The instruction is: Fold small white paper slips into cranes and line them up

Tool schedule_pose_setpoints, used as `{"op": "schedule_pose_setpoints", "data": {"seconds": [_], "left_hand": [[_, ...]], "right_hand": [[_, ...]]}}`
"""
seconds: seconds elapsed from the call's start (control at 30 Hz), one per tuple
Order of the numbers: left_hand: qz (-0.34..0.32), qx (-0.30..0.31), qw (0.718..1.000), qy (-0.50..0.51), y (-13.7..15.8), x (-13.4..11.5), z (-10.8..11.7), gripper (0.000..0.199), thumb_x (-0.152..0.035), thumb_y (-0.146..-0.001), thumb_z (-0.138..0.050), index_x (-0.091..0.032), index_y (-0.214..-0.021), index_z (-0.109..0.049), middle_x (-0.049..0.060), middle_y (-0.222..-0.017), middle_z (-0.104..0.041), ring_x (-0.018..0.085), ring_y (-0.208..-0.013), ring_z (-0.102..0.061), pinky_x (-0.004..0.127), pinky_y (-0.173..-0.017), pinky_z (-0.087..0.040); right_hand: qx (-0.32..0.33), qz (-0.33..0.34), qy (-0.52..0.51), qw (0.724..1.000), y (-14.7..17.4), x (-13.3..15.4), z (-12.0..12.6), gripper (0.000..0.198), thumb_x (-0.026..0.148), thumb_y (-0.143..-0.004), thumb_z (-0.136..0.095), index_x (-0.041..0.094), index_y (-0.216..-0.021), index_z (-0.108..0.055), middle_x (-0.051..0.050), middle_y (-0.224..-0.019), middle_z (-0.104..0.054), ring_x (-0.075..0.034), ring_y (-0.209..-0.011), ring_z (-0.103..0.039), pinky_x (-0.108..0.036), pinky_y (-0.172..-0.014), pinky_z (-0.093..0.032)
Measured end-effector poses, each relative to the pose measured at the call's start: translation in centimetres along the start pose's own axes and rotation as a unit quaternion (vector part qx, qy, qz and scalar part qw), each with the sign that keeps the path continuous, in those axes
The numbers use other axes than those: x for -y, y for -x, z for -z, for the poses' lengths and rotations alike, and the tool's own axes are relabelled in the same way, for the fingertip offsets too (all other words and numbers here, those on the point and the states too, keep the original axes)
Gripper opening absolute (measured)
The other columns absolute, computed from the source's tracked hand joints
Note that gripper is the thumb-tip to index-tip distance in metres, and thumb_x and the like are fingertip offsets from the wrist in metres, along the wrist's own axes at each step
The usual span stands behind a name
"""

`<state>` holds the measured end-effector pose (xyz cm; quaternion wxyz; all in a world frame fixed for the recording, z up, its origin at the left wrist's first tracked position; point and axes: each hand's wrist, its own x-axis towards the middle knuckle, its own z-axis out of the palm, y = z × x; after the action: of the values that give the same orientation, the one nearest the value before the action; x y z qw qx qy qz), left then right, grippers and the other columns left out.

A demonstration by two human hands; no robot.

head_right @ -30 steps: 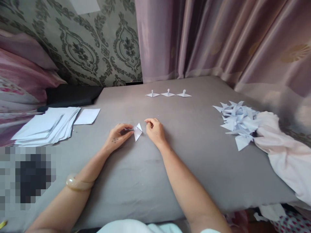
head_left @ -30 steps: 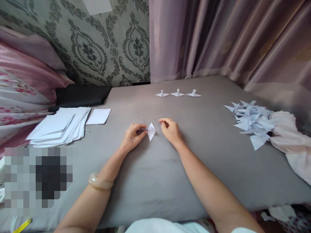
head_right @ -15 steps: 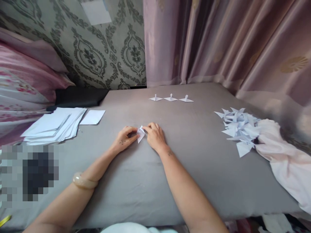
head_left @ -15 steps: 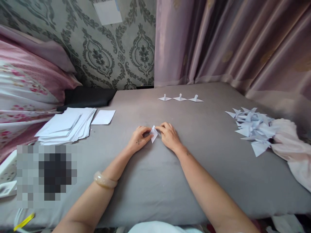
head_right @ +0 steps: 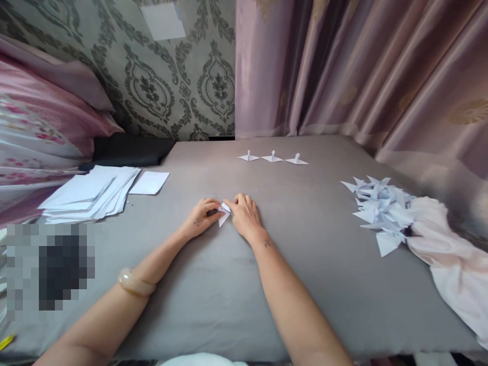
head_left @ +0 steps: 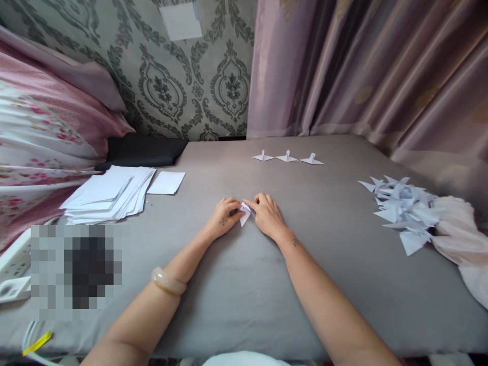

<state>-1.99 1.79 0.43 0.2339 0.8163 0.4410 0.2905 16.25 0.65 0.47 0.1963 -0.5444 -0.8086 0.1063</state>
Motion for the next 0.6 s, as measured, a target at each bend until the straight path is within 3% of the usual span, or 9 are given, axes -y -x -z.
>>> {"op": "schedule_pose_setpoints", "data": {"seconds": [0.17,0.4,0.6], "left_hand": [[-0.001,-0.006,1.0,-0.008,-0.1,0.3,-0.2,0.015,-0.029,-0.085,-0.057,-0.019,-0.087,-0.068,0.008,-0.098,-0.066,0.02,-0.09,-0.056,0.035,-0.084,-0.043],[0.009,-0.015,1.0,-0.024,0.6,-0.4,0.1,0.011,-0.026,-0.084,-0.057,-0.019,-0.08,-0.066,0.007,-0.092,-0.066,0.02,-0.085,-0.056,0.035,-0.081,-0.043],[0.024,-0.008,0.999,-0.03,1.2,-0.9,0.5,0.01,-0.026,-0.082,-0.059,-0.018,-0.083,-0.065,0.008,-0.092,-0.065,0.021,-0.086,-0.055,0.035,-0.081,-0.043]], "right_hand": [[-0.028,-0.017,-0.015,0.999,-0.1,-0.5,-0.5,0.054,0.003,-0.083,-0.037,0.03,-0.125,-0.059,-0.01,-0.104,-0.056,-0.022,-0.093,-0.048,-0.034,-0.083,-0.039],[-0.12,-0.056,-0.166,0.977,0.1,-1.4,-1.1,0.047,0.011,-0.085,-0.036,0.023,-0.126,-0.056,-0.007,-0.099,-0.062,-0.02,-0.096,-0.056,-0.035,-0.089,-0.043],[-0.12,-0.06,-0.191,0.972,0.3,-1.2,-0.9,0.042,0.012,-0.083,-0.039,0.018,-0.12,-0.059,-0.009,-0.098,-0.064,-0.02,-0.093,-0.058,-0.036,-0.088,-0.045]]}}
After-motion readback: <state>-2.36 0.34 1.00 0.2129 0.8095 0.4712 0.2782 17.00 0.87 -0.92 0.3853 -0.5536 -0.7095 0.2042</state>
